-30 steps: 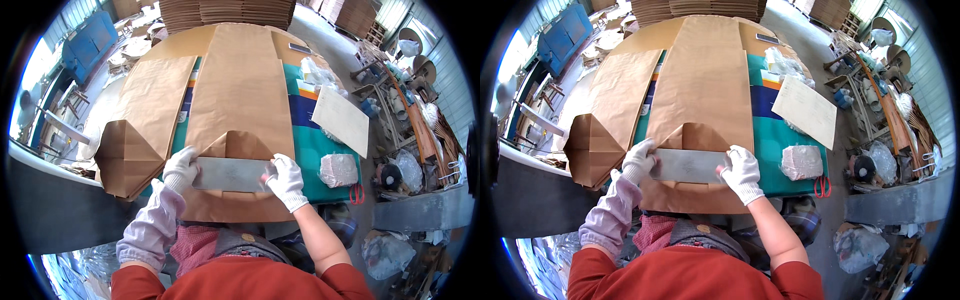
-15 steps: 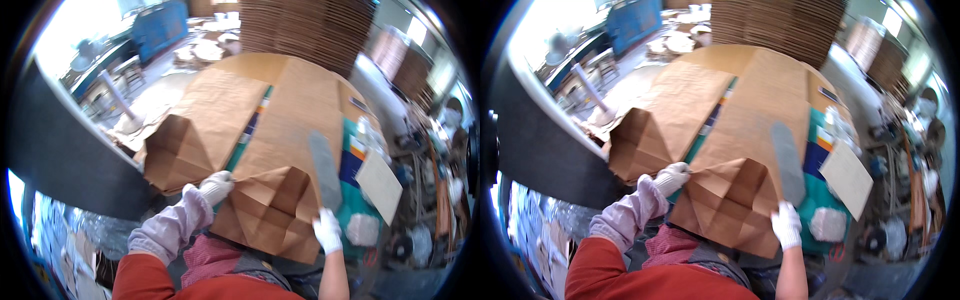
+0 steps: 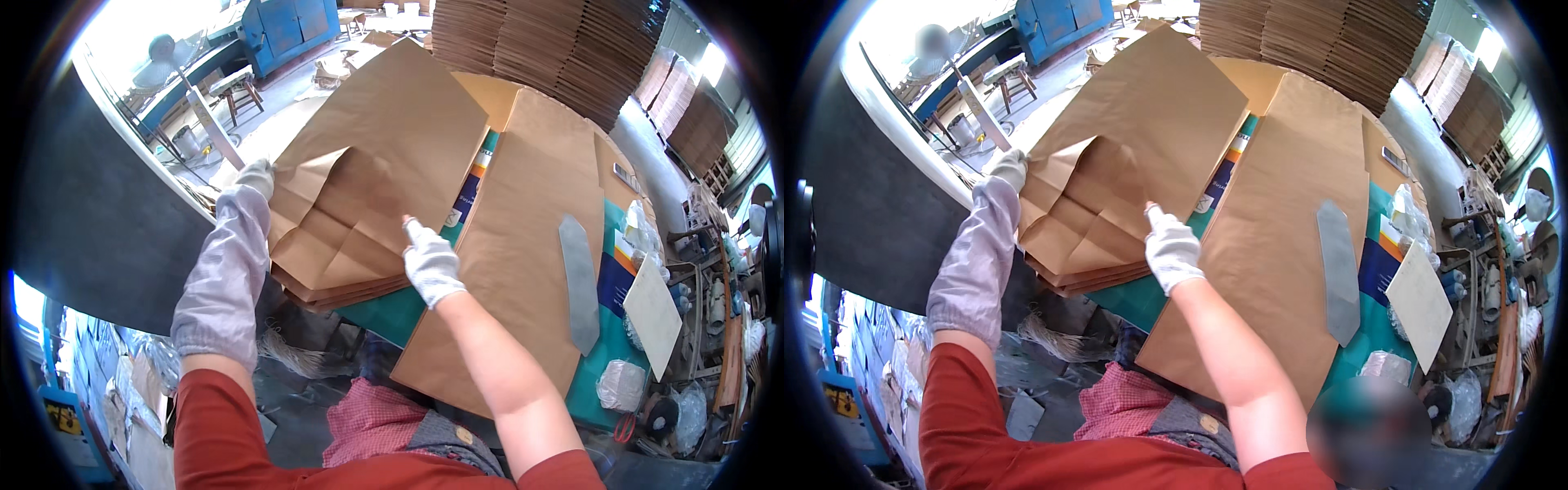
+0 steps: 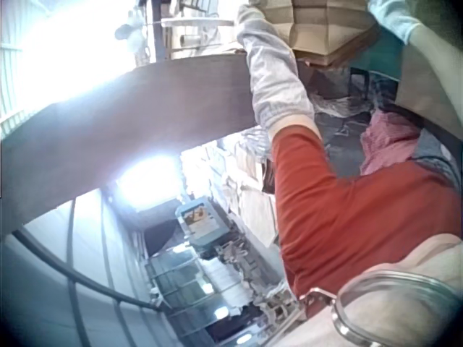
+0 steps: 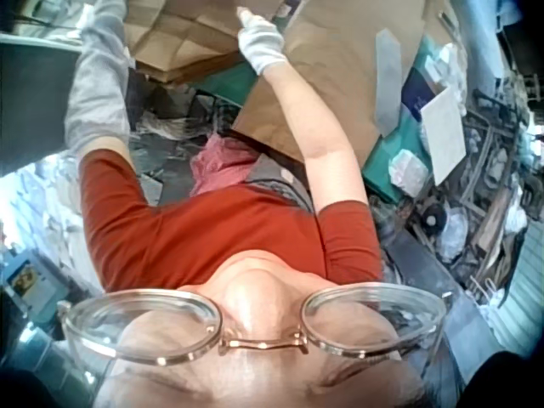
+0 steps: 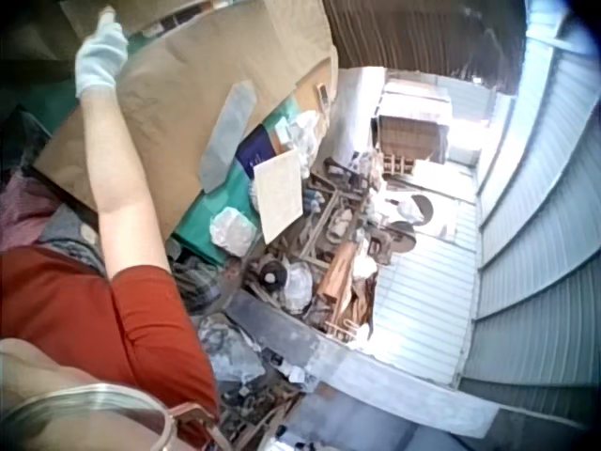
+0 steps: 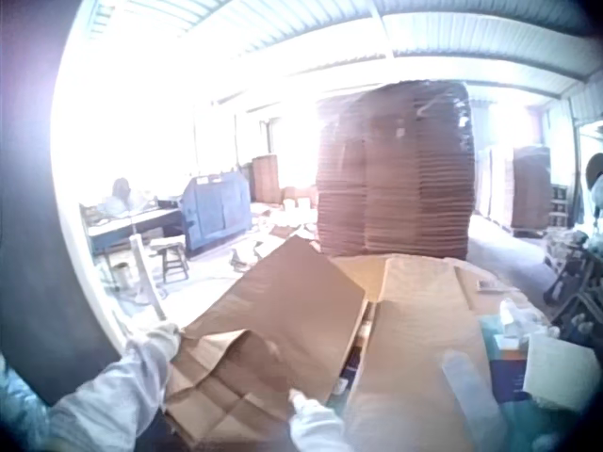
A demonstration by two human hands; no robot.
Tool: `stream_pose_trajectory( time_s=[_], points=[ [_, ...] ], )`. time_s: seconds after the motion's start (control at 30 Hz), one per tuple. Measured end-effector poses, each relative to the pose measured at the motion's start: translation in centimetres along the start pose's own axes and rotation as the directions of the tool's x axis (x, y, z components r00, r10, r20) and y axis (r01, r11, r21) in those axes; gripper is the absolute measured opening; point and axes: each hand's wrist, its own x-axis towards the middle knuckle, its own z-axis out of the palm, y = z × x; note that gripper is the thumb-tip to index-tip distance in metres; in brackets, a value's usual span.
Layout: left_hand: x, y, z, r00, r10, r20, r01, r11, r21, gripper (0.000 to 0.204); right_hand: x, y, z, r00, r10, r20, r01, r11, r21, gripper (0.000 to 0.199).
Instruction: The person folds flat brown paper sheets into paper bags using a grey plastic template. They repeatedly fold the bottom edges, press the creases with the template, and stack the finished bags on the left side of the table.
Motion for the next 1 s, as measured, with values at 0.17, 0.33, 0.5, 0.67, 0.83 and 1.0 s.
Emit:
stream_pose_trajectory(
  time_s=[0.17, 0.33, 0.5, 0.67, 0.83, 1.0],
  points=[
    [-1.2, -0.4, 8.5, 0.988, -0.047, 0.146, 0.033, 0.995, 0.098, 0.033, -0.6, 0.9, 4.9, 0.965, -0.068, 0.255, 0.156, 0.926, -0.344, 0.029],
    [-1.2, -4.3, 6.2, 0.995, -0.098, -0.017, 0.099, 0.992, 0.077, 0.041, -7.1, 2.7, -2.3, 0.983, -0.153, 0.102, 0.148, 0.987, 0.060, 0.038],
    [-11.0, 4.6, -0.6, 0.835, 0.365, -0.413, -0.531, 0.732, -0.426, 0.033, -20.4, 14.8, -11.2, 0.967, 0.253, -0.003, -0.216, 0.819, -0.532, 0.052],
    [-25.0, 18.7, -0.5, 0.591, 0.798, -0.118, -0.722, 0.458, -0.519, 0.048, -26.6, 19.6, -15.4, 0.798, 0.554, -0.235, -0.601, 0.704, -0.378, 0.052],
    [-28.2, 23.3, 7.7, 0.507, 0.846, -0.166, -0.819, 0.413, -0.398, 0.052, -29.0, 23.1, -17.4, 0.594, 0.800, -0.086, -0.788, 0.600, 0.138, 0.013],
    [-28.2, 23.6, 8.7, 0.486, 0.857, -0.174, -0.842, 0.405, -0.357, 0.052, -29.6, 25.1, -17.8, 0.595, 0.804, -0.001, -0.782, 0.579, 0.232, 0.010]
  ],
)
